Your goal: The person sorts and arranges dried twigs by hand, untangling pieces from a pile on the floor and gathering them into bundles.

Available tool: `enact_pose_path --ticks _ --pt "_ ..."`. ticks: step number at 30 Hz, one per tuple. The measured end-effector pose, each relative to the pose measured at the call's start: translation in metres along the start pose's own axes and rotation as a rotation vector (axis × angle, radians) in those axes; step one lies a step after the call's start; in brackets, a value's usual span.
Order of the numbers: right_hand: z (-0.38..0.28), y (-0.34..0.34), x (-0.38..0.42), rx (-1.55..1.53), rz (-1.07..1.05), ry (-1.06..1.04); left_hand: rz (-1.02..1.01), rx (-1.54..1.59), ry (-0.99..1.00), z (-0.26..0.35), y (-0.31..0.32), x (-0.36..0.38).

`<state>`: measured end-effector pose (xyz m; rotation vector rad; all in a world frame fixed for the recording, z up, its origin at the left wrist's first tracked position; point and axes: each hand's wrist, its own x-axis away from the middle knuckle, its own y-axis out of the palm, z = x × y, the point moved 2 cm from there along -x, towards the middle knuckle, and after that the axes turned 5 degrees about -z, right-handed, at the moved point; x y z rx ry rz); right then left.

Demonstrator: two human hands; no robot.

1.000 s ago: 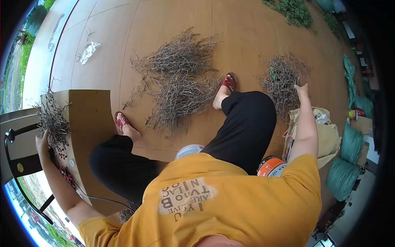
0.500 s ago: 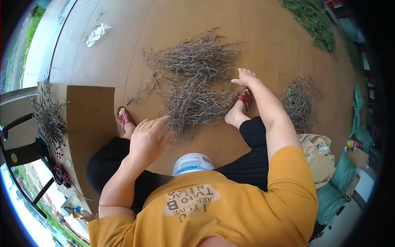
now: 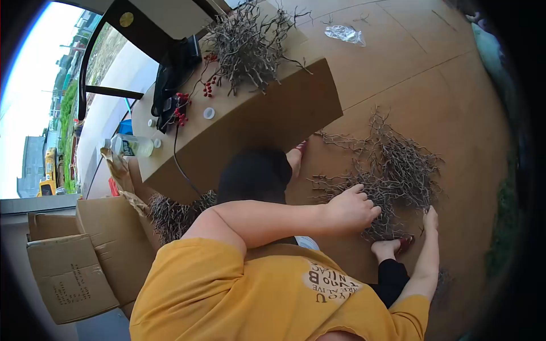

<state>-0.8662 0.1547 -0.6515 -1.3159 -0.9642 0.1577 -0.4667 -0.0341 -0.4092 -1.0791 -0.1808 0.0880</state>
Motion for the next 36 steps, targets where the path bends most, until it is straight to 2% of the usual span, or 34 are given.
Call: enact_pose_path --ticks 3,5,6,7,8,9,10,11,12,14,15,18,20,22,23,24,27,29,30,32,33,34,36 --pt "-0.023 -0.088 0.041 0.113 -0.081 -0.098 0.014 -0.017 0.010 0.009 0.004 0.004" --pt "-0.022 -0.123 0.060 0.064 0.099 -0.214 0.042 0.001 0.018 0.013 0.002 0.007" --pt "-0.013 -0.132 0.056 -0.206 0.087 -0.186 0.013 0.002 0.013 0.014 0.001 0.006" --pt "-0.032 -0.151 0.075 -0.479 0.074 -0.151 -0.019 0.006 0.015 0.016 0.000 0.005" --pt "-0.044 -0.164 0.101 -0.782 -0.014 -0.042 0.001 0.030 0.005 0.014 0.007 0.001" --pt "-0.098 -0.194 0.157 -1.087 -0.074 0.086 -0.025 0.094 -0.032 0.017 -0.007 0.004" --pt "-0.105 -0.192 0.172 -1.368 -0.133 -0.163 -0.084 0.138 -0.069 0.019 -0.015 0.005" --pt "-0.124 -0.199 0.198 -1.527 -0.198 -0.215 -0.076 0.234 -0.089 0.022 -0.022 0.009" --pt "-0.144 -0.200 0.220 -1.656 -0.240 -0.335 0.019 0.345 -0.096 0.023 -0.023 0.012" --pt "-0.172 -0.193 0.251 -1.877 -0.286 -0.454 0.020 0.514 -0.097 0.019 -0.019 0.010" --pt "-0.183 -0.187 0.263 -1.960 -0.333 -0.460 -0.048 0.718 -0.130 0.023 -0.028 0.012" --pt "-0.207 -0.173 0.283 -2.065 -0.376 -0.670 -0.210 1.116 -0.092 0.031 -0.034 0.011" --pt "-0.221 -0.168 0.290 -2.026 -0.302 -0.731 -0.310 1.426 -0.108 0.038 -0.035 0.017" --pt "-0.232 -0.159 0.286 -1.907 -0.260 -0.787 -0.440 1.575 -0.062 0.043 -0.027 0.013" --pt "-0.237 -0.156 0.286 -1.879 -0.277 -0.749 -0.488 1.663 -0.061 0.048 -0.023 0.012" --pt "-0.241 -0.155 0.288 -1.847 -0.293 -0.710 -0.474 1.705 -0.078 0.057 -0.028 0.011" --pt "-0.245 -0.156 0.290 -1.828 -0.427 -0.647 -0.606 1.624 -0.070 0.059 -0.021 0.004" --pt "-0.243 -0.147 0.281 -1.823 -0.444 -0.652 -0.494 1.659 -0.157 0.060 -0.019 0.000" --pt "-0.241 -0.148 0.279 -1.787 -0.338 -0.704 -0.469 1.707 -0.183 0.057 -0.018 -0.002" --pt "-0.224 -0.146 0.269 -1.948 -0.280 -0.757 -0.383 1.781 -0.274 0.059 -0.019 -0.007" --pt "-0.217 -0.149 0.266 -2.030 -0.247 -0.782 -0.413 1.828 -0.259 0.057 -0.020 -0.008" --pt "-0.214 -0.155 0.264 -2.269 -0.263 -0.764 -0.442 1.877 -0.243 0.055 -0.020 -0.009" --pt "-0.205 -0.161 0.261 -2.344 -0.367 -0.686 -0.511 1.923 -0.232 0.056 -0.018 -0.012"
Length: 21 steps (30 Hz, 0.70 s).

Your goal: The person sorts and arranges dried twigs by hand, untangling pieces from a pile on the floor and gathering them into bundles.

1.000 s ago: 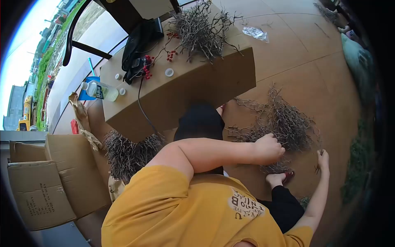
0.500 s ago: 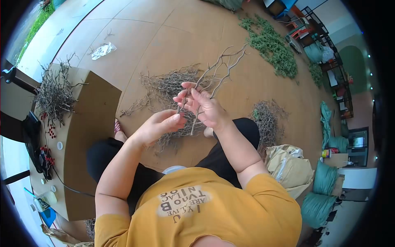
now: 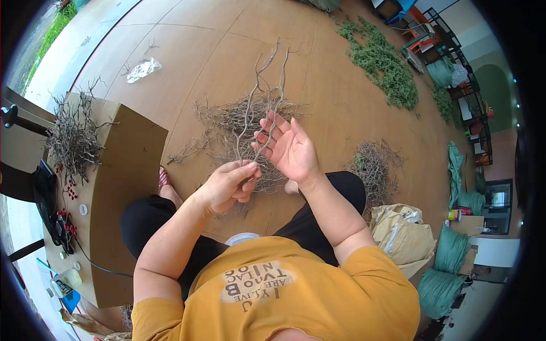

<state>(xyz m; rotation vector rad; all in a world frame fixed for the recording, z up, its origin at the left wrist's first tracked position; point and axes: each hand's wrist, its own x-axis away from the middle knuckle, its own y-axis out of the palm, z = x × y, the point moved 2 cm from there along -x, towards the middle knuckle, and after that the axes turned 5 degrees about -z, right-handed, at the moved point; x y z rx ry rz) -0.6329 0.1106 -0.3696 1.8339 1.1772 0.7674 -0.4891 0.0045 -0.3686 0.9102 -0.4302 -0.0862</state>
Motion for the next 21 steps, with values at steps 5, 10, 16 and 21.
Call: enact_pose_path --ticks 5,10,16,21 --pt "0.002 -0.020 0.008 0.034 -0.039 -0.010 0.045 0.000 -0.180 -0.019 0.009 -0.005" --pt "-0.020 -0.096 0.008 0.168 0.636 -0.230 0.157 -0.468 -0.048 -0.039 0.037 0.003" --pt "-0.084 -0.205 0.010 0.405 1.030 -0.340 0.393 -0.204 0.207 0.011 0.003 0.045" --pt "0.018 -0.262 -0.002 0.642 0.967 0.196 0.604 -0.227 0.454 0.067 -0.045 0.072"
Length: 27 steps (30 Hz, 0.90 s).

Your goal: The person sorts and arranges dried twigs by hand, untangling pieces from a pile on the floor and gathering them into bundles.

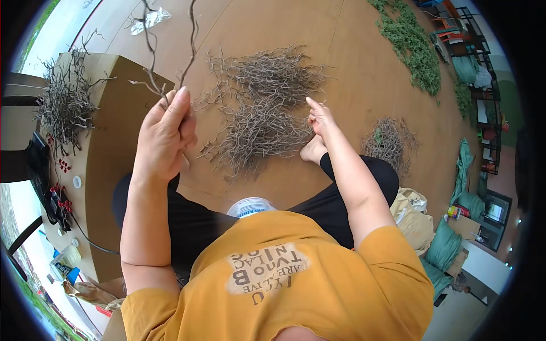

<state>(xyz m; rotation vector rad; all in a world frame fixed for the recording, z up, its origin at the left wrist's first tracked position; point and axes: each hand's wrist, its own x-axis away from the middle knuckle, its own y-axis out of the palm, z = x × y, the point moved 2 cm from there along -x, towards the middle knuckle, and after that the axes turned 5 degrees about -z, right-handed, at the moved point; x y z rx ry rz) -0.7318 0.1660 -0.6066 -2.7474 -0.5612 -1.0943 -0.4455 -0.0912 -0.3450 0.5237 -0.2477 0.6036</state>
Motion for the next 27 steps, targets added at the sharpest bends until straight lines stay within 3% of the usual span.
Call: enact_pose_path --ticks 4,6,8,10,11,12,14,15,17,18,19,22,27 --pt "0.064 0.043 0.014 0.060 -0.041 0.331 0.073 -0.012 -0.023 -0.007 -0.016 -0.005" --pt "0.122 0.048 0.012 0.151 -0.116 0.373 0.121 0.018 -0.040 -0.010 -0.026 -0.009" --pt "0.149 0.069 0.033 0.390 0.007 0.268 0.192 0.035 -0.052 -0.012 -0.031 -0.009" --pt "0.191 0.088 0.022 0.480 0.124 -0.061 0.190 0.037 -0.034 -0.012 -0.028 -0.008" --pt "0.186 0.100 0.022 0.439 0.150 0.041 0.180 0.041 -0.022 -0.013 -0.027 -0.008" --pt "0.191 0.110 0.014 0.553 0.324 0.009 0.169 0.045 -0.008 -0.014 -0.026 -0.009" --pt "0.213 0.124 -0.024 0.424 0.183 0.271 0.163 0.028 -0.026 -0.015 -0.021 -0.012" --pt "0.231 0.130 -0.043 0.406 0.175 0.171 0.161 0.018 -0.034 -0.015 -0.019 -0.014" --pt "0.233 0.131 -0.071 0.479 -0.010 0.247 0.146 0.016 -0.053 -0.015 -0.016 -0.020" --pt "0.231 0.132 -0.076 0.510 -0.101 0.282 0.133 0.013 -0.062 -0.014 -0.015 -0.021" --pt "0.198 0.138 -0.053 0.519 -0.062 0.265 0.145 0.004 -0.069 -0.013 -0.013 -0.022" --pt "0.112 0.124 0.010 0.286 -0.256 0.477 0.113 0.031 -0.064 -0.010 -0.012 -0.023" --pt "-0.036 0.090 0.135 0.260 -0.505 0.326 0.091 -0.059 -0.120 -0.009 0.001 -0.013"
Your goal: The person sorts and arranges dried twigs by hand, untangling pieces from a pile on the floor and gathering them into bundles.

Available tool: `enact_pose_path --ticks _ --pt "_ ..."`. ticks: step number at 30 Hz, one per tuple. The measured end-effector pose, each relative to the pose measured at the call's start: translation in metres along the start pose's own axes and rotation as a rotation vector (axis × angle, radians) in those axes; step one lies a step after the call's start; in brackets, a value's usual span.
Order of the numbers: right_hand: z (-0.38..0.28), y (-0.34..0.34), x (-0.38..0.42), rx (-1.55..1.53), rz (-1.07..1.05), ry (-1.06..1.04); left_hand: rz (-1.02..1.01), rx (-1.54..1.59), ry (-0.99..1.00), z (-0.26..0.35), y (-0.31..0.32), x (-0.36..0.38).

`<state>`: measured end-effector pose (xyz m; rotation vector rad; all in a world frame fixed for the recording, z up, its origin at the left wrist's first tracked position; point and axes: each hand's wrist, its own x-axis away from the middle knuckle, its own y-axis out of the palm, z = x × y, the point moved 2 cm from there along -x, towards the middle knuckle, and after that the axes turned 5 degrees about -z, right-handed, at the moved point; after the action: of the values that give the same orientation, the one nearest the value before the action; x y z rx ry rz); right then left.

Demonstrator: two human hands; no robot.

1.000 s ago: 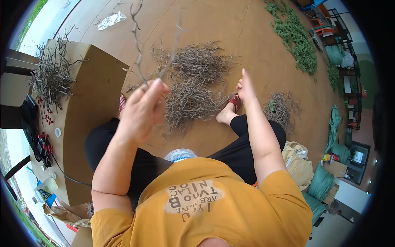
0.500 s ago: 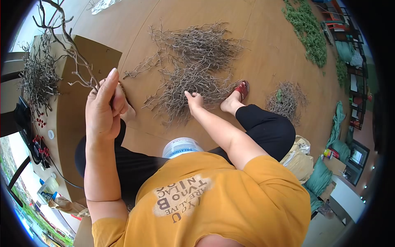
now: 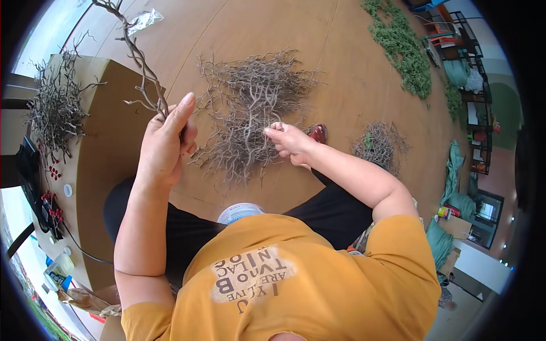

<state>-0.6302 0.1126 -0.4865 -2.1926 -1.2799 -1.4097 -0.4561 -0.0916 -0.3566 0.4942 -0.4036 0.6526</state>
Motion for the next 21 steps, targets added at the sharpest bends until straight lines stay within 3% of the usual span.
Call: enact_pose_path --ticks 3,7,11,13,15,19,21 --pt "-0.025 0.006 0.069 -0.112 0.017 -0.135 -0.003 -0.056 -0.054 -0.018 0.012 0.002" --pt "-0.025 0.002 0.103 -0.211 -0.010 -0.407 -0.161 -0.025 -0.133 -0.058 0.029 0.003" --pt "-0.021 0.023 0.100 -0.321 0.011 -0.623 -0.388 -0.018 -0.223 -0.086 0.062 0.020" --pt "-0.015 0.036 0.092 -0.354 -0.034 -0.687 -0.555 0.167 -0.252 -0.094 0.076 0.027" --pt "-0.017 0.048 0.092 -0.270 0.120 -0.720 -0.687 0.288 -0.338 -0.098 0.083 0.031" --pt "-0.024 0.035 0.093 -0.261 0.095 -0.694 -0.659 0.253 -0.262 -0.094 0.081 0.022" --pt "-0.026 0.017 0.088 -0.239 0.183 -0.780 -0.596 0.268 -0.201 -0.093 0.078 0.016"
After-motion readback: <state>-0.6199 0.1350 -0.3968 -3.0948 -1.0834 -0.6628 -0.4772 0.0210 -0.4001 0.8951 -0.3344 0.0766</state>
